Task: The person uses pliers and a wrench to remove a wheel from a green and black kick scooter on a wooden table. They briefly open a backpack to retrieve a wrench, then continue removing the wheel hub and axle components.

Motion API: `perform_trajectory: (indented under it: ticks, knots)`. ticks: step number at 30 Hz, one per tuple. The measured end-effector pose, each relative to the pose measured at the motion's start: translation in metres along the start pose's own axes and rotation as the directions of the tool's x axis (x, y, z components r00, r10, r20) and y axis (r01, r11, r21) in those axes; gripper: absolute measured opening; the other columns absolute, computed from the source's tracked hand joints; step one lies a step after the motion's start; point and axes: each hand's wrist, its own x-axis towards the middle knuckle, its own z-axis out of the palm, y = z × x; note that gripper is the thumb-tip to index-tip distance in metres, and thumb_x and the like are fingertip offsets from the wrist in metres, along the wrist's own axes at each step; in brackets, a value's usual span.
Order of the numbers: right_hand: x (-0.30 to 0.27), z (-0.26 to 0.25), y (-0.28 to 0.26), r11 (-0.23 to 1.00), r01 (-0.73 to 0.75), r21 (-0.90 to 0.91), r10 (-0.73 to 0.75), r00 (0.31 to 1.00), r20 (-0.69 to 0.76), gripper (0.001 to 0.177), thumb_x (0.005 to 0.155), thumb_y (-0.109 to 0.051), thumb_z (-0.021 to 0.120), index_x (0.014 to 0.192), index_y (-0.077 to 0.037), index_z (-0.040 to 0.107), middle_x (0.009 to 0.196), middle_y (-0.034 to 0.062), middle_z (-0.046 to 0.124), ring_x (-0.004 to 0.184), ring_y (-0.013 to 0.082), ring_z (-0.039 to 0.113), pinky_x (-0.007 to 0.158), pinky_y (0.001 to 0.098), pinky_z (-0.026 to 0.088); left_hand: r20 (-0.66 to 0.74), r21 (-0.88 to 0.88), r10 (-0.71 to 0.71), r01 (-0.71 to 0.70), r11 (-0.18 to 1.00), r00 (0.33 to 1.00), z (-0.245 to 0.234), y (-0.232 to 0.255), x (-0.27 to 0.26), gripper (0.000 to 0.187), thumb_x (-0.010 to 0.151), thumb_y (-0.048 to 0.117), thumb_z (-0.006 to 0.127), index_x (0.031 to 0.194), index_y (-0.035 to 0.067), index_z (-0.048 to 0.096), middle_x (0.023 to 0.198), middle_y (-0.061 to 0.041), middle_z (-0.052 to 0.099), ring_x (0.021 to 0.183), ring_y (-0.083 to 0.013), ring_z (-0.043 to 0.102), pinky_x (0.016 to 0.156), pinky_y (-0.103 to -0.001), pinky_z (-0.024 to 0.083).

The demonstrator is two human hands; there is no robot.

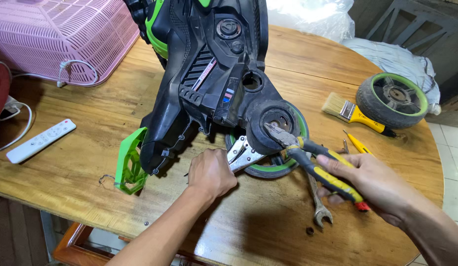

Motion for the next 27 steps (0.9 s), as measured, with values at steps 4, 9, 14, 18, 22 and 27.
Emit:
perform_trajectory:
  ticks: [4, 9, 14, 18, 22, 27]
  knots:
    - [-0.006, 0.007, 0.001, 0.983, -0.029, 0.182, 0.015, 0.997, 0.075, 0.043, 0.094, -0.037, 0.066, 0.092, 0.005, 0.074, 0.078, 0.0159, 0.075, 0.066, 0.0185, 0.068, 0.063, 0.0322, 0.056, -0.022, -0.009, 0.014, -0.014, 1.0, 1.0, 0.002, -0.002, -0.002, 0.027, 0.072, 0.006, 0.064, 0.095, -0.002, 0.074, 0.09, -0.029, 0.072, 0.088, -0.0421, 0.073, 0.089, -0.047, 0.057]
    - [-0.019, 0.004, -0.007, 0.946, -0.077, 0.315, 0.072, 0.997, 0.03, 0.04, 0.1, -0.031, 0.061, 0.1, 0.009, 0.065, 0.096, 0.0229, 0.076, 0.081, 0.0273, 0.073, 0.079, 0.0377, 0.062, -0.039, -0.032, 0.014, -0.016, 0.999, 0.999, 0.004, -0.002, -0.003, 0.026, 0.073, 0.006, 0.062, 0.095, -0.001, 0.074, 0.088, -0.029, 0.072, 0.086, -0.0433, 0.073, 0.088, -0.048, 0.057]
    - [-0.032, -0.002, -0.023, 0.958, -0.111, 0.264, 0.118, 0.993, -0.011, 0.047, 0.104, -0.03, 0.053, 0.111, 0.014, 0.069, 0.104, 0.0238, 0.076, 0.087, 0.0275, 0.074, 0.082, 0.0388, 0.061, -0.079, -0.023, 0.022, -0.024, 0.999, 0.997, 0.004, 0.0, -0.003, 0.026, 0.072, 0.008, 0.064, 0.093, 0.0, 0.076, 0.088, -0.029, 0.072, 0.087, -0.0443, 0.072, 0.09, -0.049, 0.056]
    - [-0.039, -0.012, -0.033, 0.996, -0.066, 0.066, 0.069, 0.997, -0.038, 0.04, 0.102, -0.026, 0.058, 0.11, 0.01, 0.072, 0.091, 0.0242, 0.081, 0.072, 0.0262, 0.071, 0.064, 0.0356, 0.054, -0.07, -0.017, 0.001, -0.002, 1.0, 0.998, 0.006, 0.0, -0.005, 0.026, 0.072, 0.009, 0.064, 0.094, 0.001, 0.076, 0.09, -0.029, 0.072, 0.087, -0.0444, 0.072, 0.088, -0.049, 0.057]
    - [-0.044, -0.018, -0.04, 0.998, 0.066, -0.013, -0.064, 0.992, 0.107, 0.036, 0.101, -0.03, 0.063, 0.107, 0.006, 0.068, 0.079, 0.0179, 0.075, 0.056, 0.0227, 0.06, 0.053, 0.0349, 0.051, -0.072, -0.008, -0.016, 0.015, 1.0, 0.997, 0.006, 0.003, -0.005, 0.026, 0.072, 0.01, 0.065, 0.093, 0.002, 0.077, 0.09, -0.028, 0.072, 0.089, -0.0434, 0.072, 0.09, -0.049, 0.056]
    - [-0.047, -0.015, -0.051, 0.899, 0.022, -0.437, -0.088, 0.987, -0.132, 0.031, 0.097, -0.031, 0.073, 0.111, -0.005, 0.081, 0.082, 0.0083, 0.076, 0.068, 0.0121, 0.054, 0.064, 0.0291, 0.047, -0.093, -0.016, -0.006, 0.005, 1.0, 0.996, 0.008, 0.002, -0.007, 0.026, 0.072, 0.009, 0.065, 0.094, 0.001, 0.076, 0.089, -0.029, 0.072, 0.088, -0.0436, 0.072, 0.09, -0.049, 0.056]
